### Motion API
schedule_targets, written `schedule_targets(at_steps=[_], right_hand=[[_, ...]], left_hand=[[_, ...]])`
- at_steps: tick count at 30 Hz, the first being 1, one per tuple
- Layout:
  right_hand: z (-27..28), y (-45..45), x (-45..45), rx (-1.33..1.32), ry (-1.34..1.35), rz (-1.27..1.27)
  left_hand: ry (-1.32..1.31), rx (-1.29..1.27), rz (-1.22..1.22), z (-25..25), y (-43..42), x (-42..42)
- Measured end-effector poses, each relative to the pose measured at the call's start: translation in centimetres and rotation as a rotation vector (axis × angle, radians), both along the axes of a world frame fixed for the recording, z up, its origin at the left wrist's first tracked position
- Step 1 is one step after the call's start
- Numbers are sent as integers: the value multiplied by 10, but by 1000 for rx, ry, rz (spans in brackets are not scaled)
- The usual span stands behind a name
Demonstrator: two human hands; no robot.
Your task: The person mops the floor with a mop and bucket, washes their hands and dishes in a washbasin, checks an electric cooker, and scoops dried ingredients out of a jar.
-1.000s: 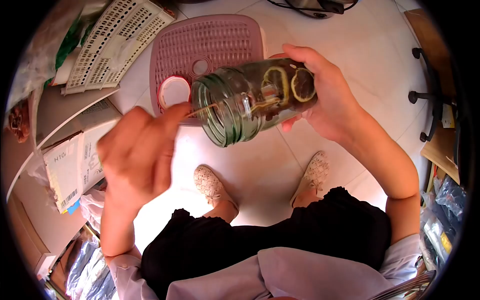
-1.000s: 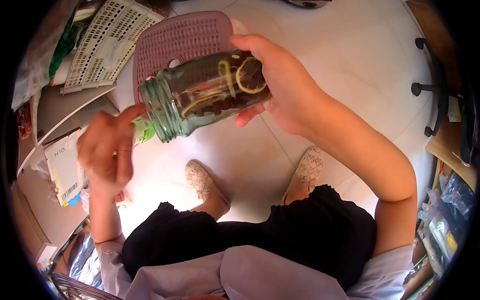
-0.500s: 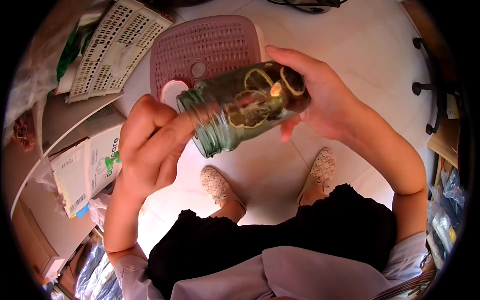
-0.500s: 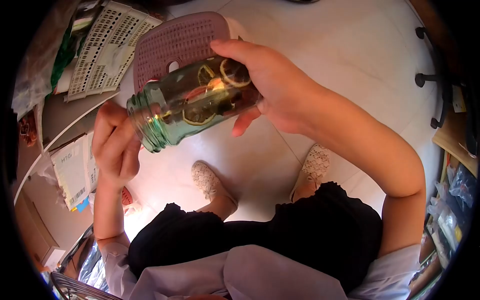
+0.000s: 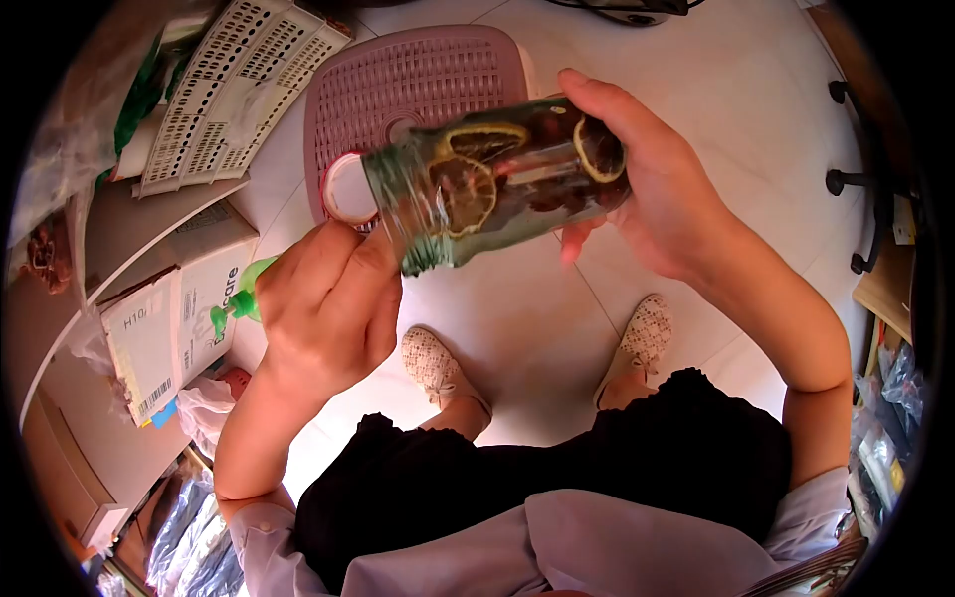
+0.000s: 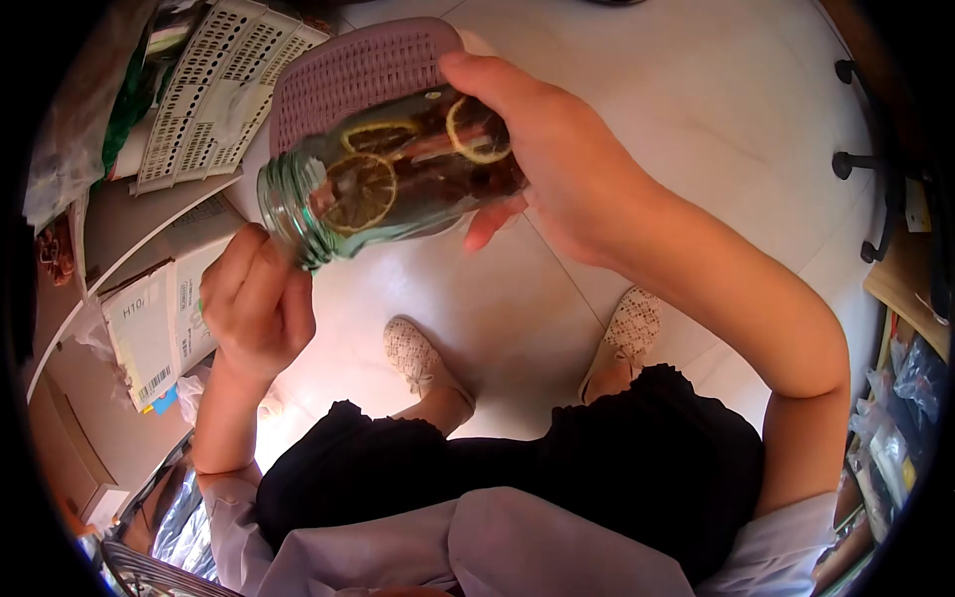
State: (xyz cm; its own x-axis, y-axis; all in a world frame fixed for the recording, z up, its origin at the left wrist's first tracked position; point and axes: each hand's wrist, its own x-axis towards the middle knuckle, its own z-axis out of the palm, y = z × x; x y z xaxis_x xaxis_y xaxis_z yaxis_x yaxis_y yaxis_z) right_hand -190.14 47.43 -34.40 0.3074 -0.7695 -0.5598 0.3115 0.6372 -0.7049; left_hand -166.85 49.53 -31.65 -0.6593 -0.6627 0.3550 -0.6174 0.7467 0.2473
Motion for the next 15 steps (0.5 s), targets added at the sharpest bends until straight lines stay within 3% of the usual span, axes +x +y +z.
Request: schedule_targets(at_steps=[5,9,12,15], right_hand=[[-5,0,-2,-65,47,-45],[-8,1,-3,-83,90,-60],[-8,2,-3,-101,95,-41],[-6,1,-3,-120,85,-30]], left_hand=[[-91,29,36,9,3,-7],[46,247,4,4,-9,-7],[235,734,219,10,-10,-11],[279,756,196,14,-13,-7]])
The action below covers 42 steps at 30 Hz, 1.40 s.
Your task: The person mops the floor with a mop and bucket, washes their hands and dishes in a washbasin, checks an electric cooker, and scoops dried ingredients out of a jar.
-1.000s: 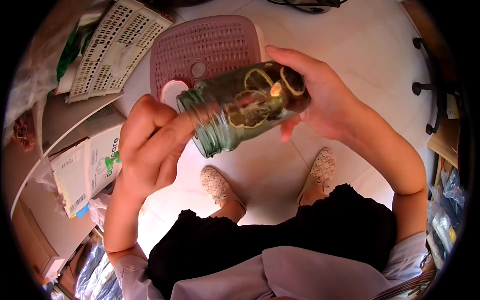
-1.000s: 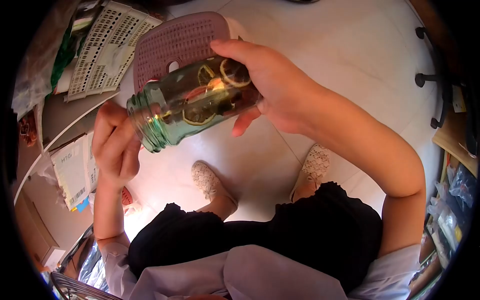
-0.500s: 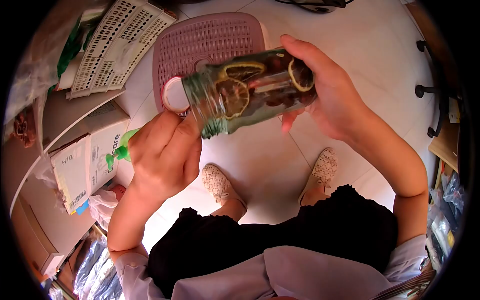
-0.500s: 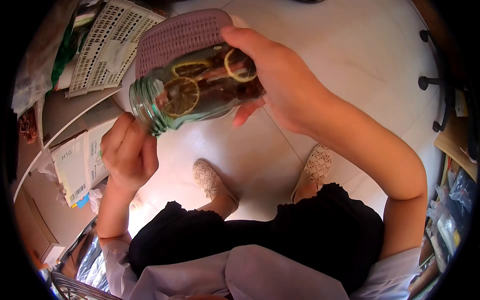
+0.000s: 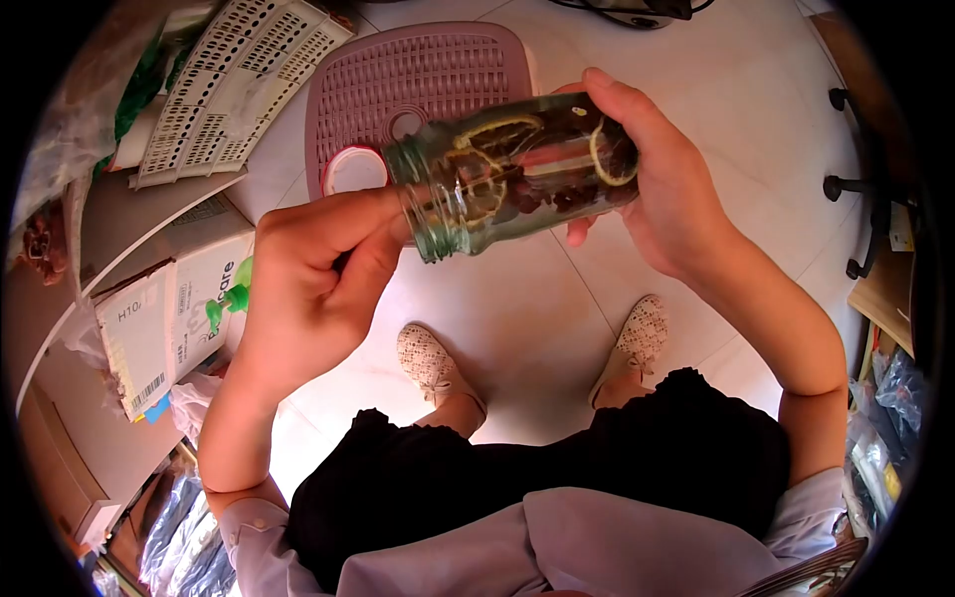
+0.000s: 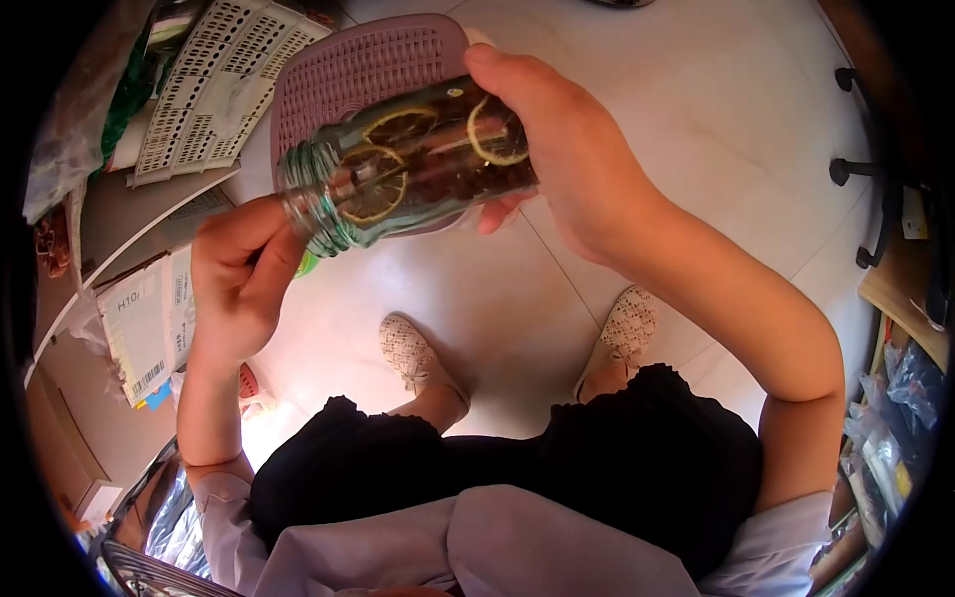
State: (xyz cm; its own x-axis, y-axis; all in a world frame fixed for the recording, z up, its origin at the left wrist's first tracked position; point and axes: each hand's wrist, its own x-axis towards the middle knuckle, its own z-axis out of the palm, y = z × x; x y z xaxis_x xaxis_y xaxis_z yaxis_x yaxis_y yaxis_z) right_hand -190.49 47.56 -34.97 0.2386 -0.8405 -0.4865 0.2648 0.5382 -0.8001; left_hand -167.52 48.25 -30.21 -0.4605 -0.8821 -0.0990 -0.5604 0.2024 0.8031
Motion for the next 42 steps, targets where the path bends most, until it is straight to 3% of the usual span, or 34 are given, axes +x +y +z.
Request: schedule_targets(at_steps=[4,6,8,14,16,20,25,36,40,42], right_hand=[[-6,-2,3,5,21,-27],[-3,0,3,31,15,-18],[-1,0,2,66,8,-8],[-1,-3,2,-20,8,36],[0,-1,3,19,-28,34],[1,-3,5,19,-11,1],[-7,-7,1,63,-27,-65],[-11,-17,12,39,41,-95],[-11,-18,17,-11,80,-116],[-10,-18,19,-20,76,-107]], left_hand=[[-7,-71,-16,-14,0,-3],[-43,71,-61,-7,-4,1],[134,365,46,-4,-6,3],[140,427,106,-3,-10,-1],[229,639,122,-4,-13,3],[369,811,291,-1,-12,13],[324,594,273,7,-12,21],[419,573,557,-5,11,85],[17,95,596,-35,32,95],[-308,-354,369,-44,39,94]])
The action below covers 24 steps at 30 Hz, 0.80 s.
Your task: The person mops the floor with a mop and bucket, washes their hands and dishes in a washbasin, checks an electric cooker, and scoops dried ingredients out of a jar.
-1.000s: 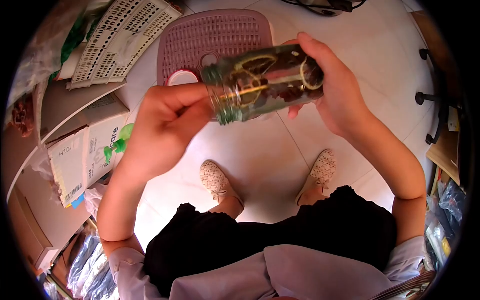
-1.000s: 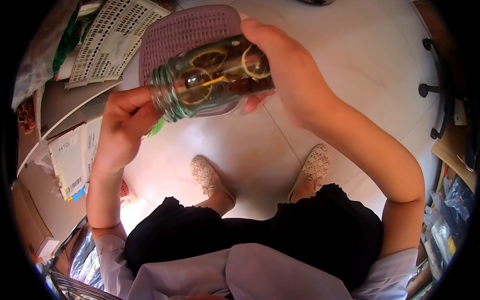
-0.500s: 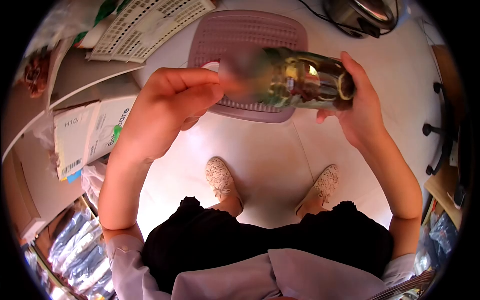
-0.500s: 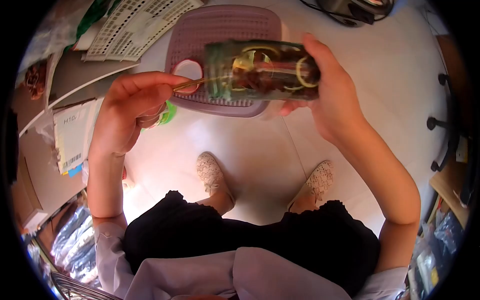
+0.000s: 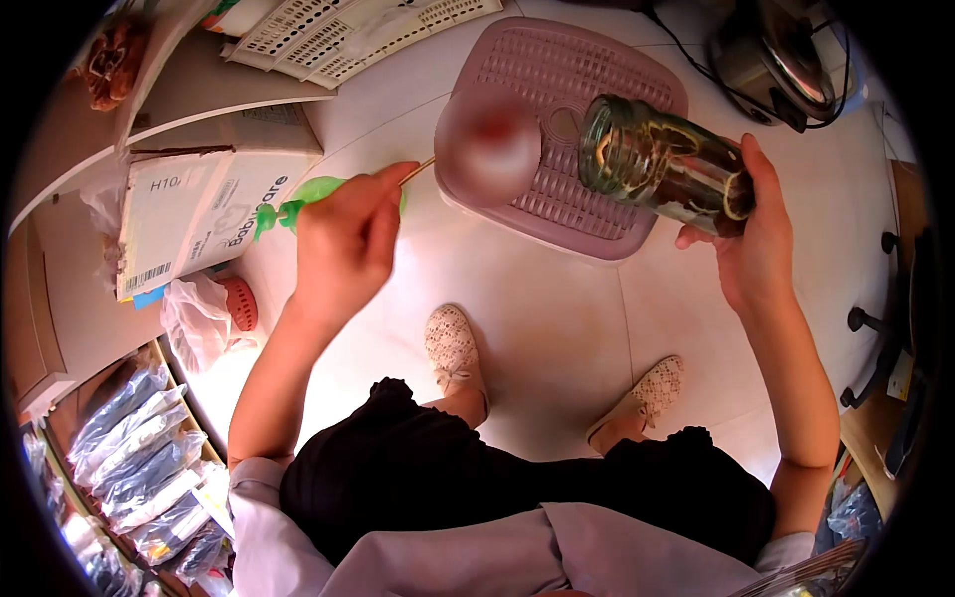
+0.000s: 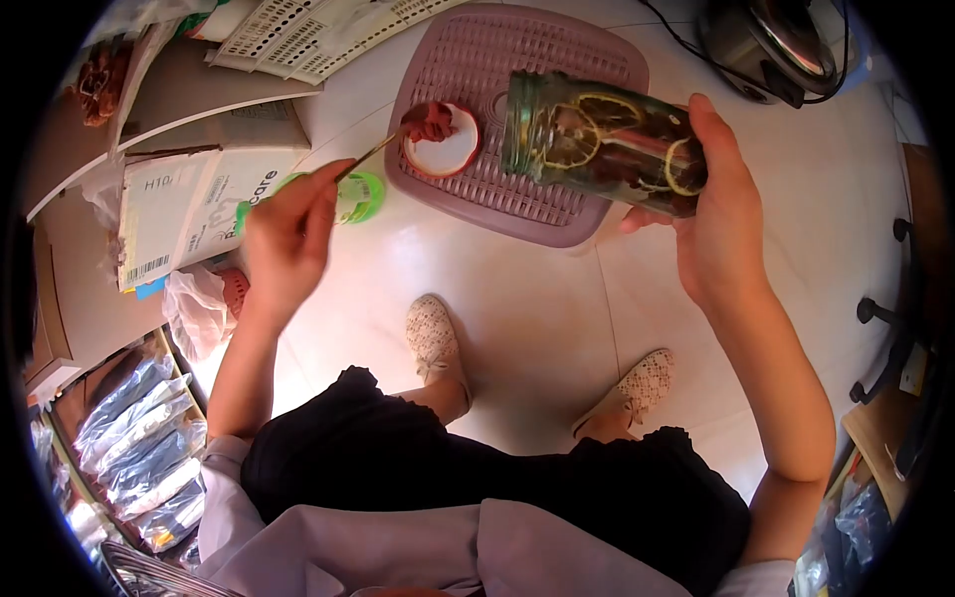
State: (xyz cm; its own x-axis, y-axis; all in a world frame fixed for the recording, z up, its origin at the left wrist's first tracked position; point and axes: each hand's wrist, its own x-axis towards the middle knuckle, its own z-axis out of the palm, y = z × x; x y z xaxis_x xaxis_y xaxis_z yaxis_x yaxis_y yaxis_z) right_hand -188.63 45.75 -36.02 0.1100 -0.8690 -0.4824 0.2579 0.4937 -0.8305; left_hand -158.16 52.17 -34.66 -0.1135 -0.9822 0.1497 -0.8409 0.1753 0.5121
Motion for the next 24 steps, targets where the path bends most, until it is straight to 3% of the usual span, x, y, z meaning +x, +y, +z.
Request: schedule_targets(at_steps=[1,4,9,12,14,24], right_hand=[[0,0,1,-10,-2,6],[1,1,3,-5,1,-9],[-4,2,0,-14,-38,29],[-4,1,2,7,-36,29],[-4,2,3,30,-13,10],[1,10,6,26,-185,139]], left_hand=[[-262,-172,-180,-7,3,8],[-438,-378,-262,-21,9,12],[-435,-367,-174,-22,10,13],[7,-342,-30,-7,9,2],[134,-238,-51,12,10,-6],[345,204,-217,50,-12,-34]])
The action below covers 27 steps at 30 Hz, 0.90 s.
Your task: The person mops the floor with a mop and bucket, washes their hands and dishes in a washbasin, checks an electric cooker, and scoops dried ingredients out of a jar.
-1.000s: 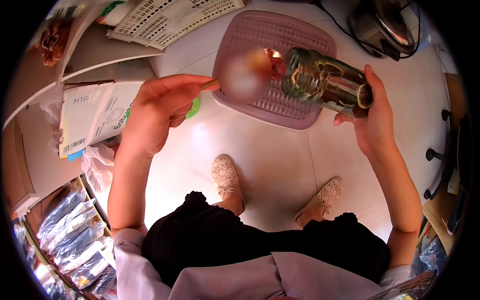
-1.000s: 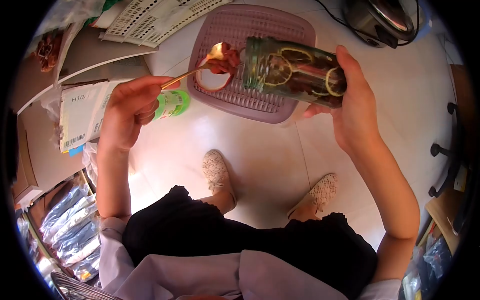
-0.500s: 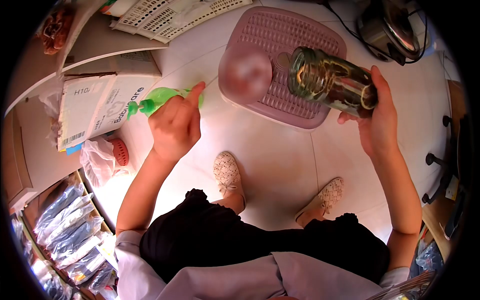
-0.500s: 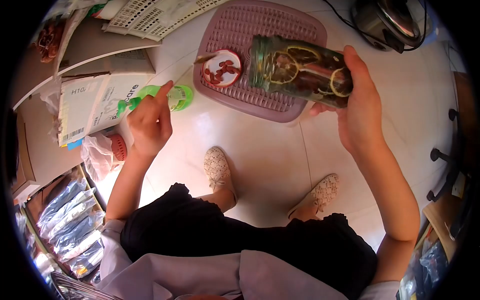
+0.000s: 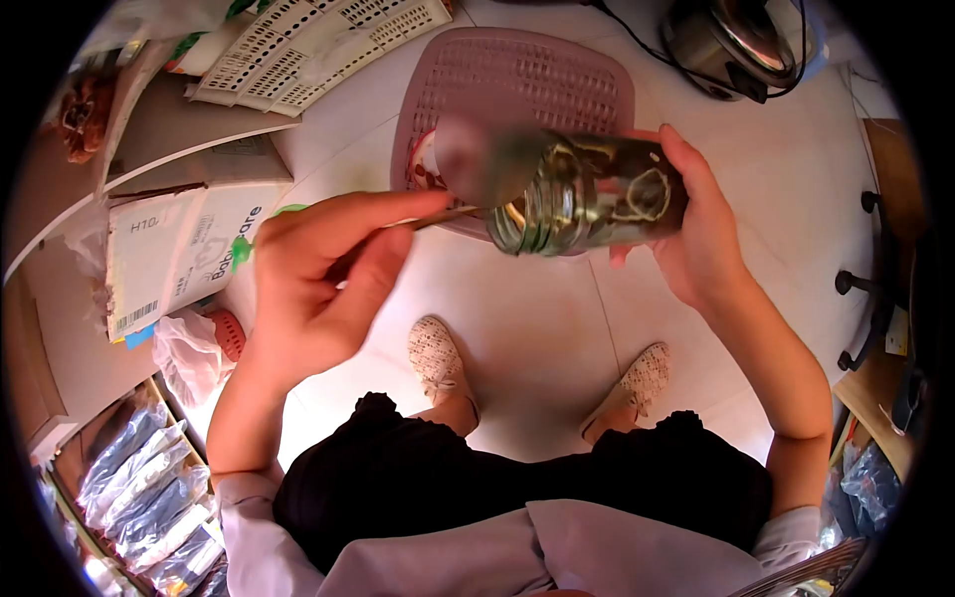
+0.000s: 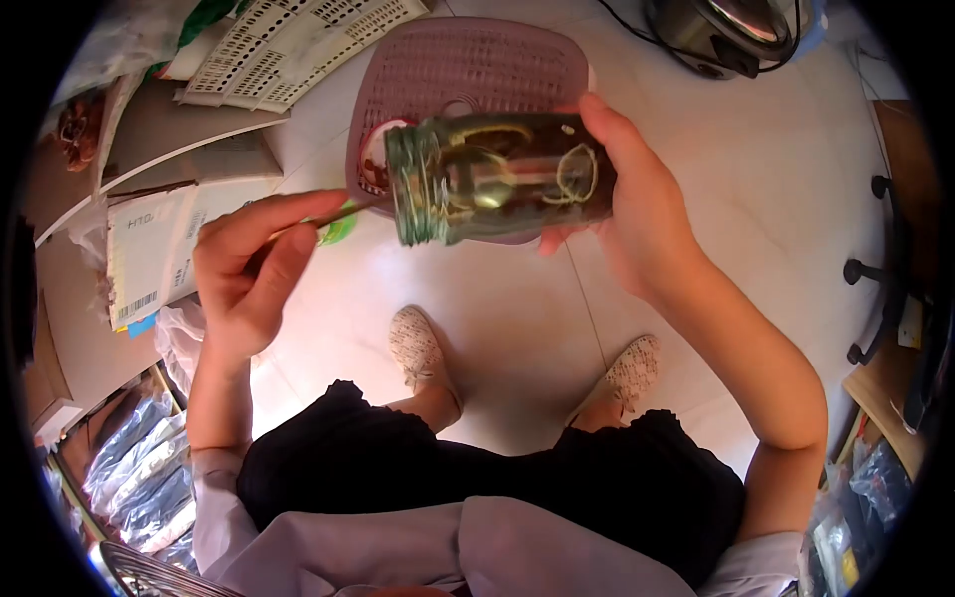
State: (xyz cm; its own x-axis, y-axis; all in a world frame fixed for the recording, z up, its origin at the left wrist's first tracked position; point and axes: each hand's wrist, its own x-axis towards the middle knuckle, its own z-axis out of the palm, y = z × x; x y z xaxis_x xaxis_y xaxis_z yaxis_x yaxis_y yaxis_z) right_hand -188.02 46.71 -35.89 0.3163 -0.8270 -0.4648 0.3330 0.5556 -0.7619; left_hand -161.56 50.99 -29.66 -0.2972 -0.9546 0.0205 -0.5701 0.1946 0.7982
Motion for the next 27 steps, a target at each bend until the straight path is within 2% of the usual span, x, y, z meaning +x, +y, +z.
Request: schedule_targets(at_steps=[2,4,6,8,10,11,14,15,17,22,24,26,27], right_hand=[[1,5,5,97,-87,26],[6,10,11,218,-192,59],[16,12,23,290,-276,84],[18,15,25,286,-378,252],[32,29,31,344,-404,282],[41,13,47,302,-461,255],[56,14,72,208,-447,409],[52,15,79,201,-552,493],[61,23,86,227,-585,500],[53,30,93,212,-572,559],[41,30,94,82,-364,548],[37,27,90,43,-423,527],[38,26,91,-197,-372,574]], left_hand=[[-11,193,-93,19,-8,-9],[119,157,-96,26,-8,-12],[150,58,-11,44,-3,-4],[181,-212,-65,47,1,16],[130,-301,-103,50,1,21],[131,-277,-120,53,6,16],[241,-220,-67,51,13,10],[237,-242,-64,50,14,13],[361,-210,-52,56,24,14],[360,-152,14,55,36,22],[410,-195,-2,53,38,24],[397,-214,-1,51,35,25],[371,-239,-11,51,33,25]])
